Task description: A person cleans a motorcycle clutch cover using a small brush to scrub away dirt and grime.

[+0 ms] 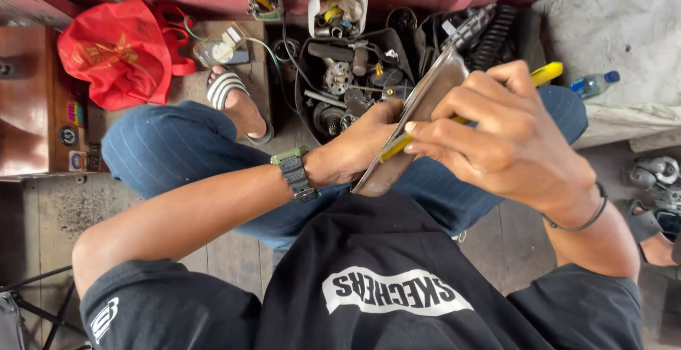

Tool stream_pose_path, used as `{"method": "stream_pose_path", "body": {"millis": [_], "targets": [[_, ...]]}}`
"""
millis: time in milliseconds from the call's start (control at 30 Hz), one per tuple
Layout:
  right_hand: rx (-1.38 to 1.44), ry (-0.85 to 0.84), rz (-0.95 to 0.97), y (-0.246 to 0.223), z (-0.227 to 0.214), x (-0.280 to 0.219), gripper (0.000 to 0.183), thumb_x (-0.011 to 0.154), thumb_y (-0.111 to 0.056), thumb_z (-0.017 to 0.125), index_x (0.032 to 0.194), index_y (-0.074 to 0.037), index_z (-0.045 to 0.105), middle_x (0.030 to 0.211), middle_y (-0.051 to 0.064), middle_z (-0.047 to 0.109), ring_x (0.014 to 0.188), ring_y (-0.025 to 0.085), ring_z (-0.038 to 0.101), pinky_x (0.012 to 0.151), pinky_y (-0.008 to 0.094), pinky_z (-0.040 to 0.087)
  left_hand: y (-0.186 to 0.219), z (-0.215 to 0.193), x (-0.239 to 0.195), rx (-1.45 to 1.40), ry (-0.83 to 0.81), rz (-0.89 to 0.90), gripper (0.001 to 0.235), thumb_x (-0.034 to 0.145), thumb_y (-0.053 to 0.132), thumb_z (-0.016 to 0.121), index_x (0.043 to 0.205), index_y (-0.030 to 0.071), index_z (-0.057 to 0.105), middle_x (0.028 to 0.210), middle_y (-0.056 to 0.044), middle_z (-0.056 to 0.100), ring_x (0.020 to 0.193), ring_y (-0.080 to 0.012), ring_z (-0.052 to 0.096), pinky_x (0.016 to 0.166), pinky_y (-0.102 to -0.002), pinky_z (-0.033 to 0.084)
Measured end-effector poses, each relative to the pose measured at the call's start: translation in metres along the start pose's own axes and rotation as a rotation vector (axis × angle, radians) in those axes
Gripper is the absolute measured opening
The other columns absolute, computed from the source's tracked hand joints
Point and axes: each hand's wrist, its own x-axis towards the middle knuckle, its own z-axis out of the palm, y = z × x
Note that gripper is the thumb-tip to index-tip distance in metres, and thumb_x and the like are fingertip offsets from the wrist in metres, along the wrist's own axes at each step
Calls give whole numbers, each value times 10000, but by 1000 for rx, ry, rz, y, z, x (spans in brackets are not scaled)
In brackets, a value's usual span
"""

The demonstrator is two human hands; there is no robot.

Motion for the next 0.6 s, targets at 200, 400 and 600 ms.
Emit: {"method": "stream_pose_path", "body": {"millis": [200,400,600], "targets": [[39,-65,195,51,3,-14,192,1080,-230,880,1021,-69,794,912,46,652,843,244,553,871,409,283,8,2,-4,-57,3,-138,375,887,372,678,1040,46,577,676,33,513,514,-45,417,438,-238,370],[97,-186,33,18,0,14,192,977,-249,854,1066,-118,744,843,-16,574,737,188,481,829,391,324,17,-5,1,-3,36,-127,316,864,367,631,935,72,544,799,-9,570,710,-88,540,579,-261,491],[-34,-211,21,67,-11,6,194,1074,-313,833,1075,-119,819,954,27,669,935,245,611,984,427,302,52,3,-2,-15,18,-213,543,832,435,604,1181,21,583,914,-159,815,759,-194,786,618,-249,593]]}}
